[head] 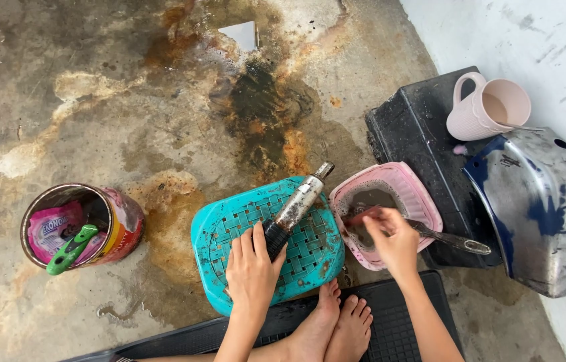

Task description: The person scrubs a cylindrical metal part with a brush, repeatedly dipping the brush into a pink basin filled with soapy water. The person holds the metal part on a blue plastic stool while scrubbing it thoroughly.

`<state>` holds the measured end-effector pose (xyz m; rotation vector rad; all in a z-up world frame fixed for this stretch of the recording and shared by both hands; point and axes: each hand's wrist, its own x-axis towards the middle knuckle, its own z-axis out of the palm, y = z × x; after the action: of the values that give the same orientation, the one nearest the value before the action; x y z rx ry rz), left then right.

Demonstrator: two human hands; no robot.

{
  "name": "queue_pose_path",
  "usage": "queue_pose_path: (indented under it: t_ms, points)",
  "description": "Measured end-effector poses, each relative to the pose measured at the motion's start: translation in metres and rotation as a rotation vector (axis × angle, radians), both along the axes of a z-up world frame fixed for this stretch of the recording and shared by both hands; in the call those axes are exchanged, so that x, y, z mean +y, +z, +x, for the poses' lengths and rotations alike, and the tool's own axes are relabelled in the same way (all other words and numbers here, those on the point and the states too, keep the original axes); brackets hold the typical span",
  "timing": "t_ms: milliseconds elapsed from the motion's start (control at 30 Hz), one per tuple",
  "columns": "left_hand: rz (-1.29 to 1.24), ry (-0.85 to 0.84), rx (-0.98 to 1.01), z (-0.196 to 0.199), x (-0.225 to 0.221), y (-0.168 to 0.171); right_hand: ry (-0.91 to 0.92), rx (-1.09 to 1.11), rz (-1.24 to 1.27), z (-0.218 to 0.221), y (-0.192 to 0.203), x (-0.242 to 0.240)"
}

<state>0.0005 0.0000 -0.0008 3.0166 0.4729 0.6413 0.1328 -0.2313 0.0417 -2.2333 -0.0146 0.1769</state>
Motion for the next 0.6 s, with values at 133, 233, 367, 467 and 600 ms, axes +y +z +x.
queue_pose_path:
  t_ms: [133, 233, 367, 467, 600]
  points:
    - [-0.007, 0.010, 0.009, -0.001, 0.001, -0.002, -0.229, 0.226, 0.201, 0.010, -0.005, -0.003]
    - [-0.006, 0.004, 0.005, 0.000, 0.001, -0.002, -0.096, 0.280, 0.258, 0.008, -0.027, -0.011]
    - [0.002, -0.008, 0.002, 0.001, 0.000, 0.000, 0.013, 0.184, 0.281, 0.010, -0.039, -0.015]
    - [0.006, -0.013, 0.004, 0.002, 0.001, 0.000, 0.040, 0.052, 0.245, 0.004, -0.031, -0.004]
    - [0.013, -0.013, -0.002, 0.003, 0.001, 0.001, 0.210, -0.409, 0.092, 0.009, -0.026, 0.016]
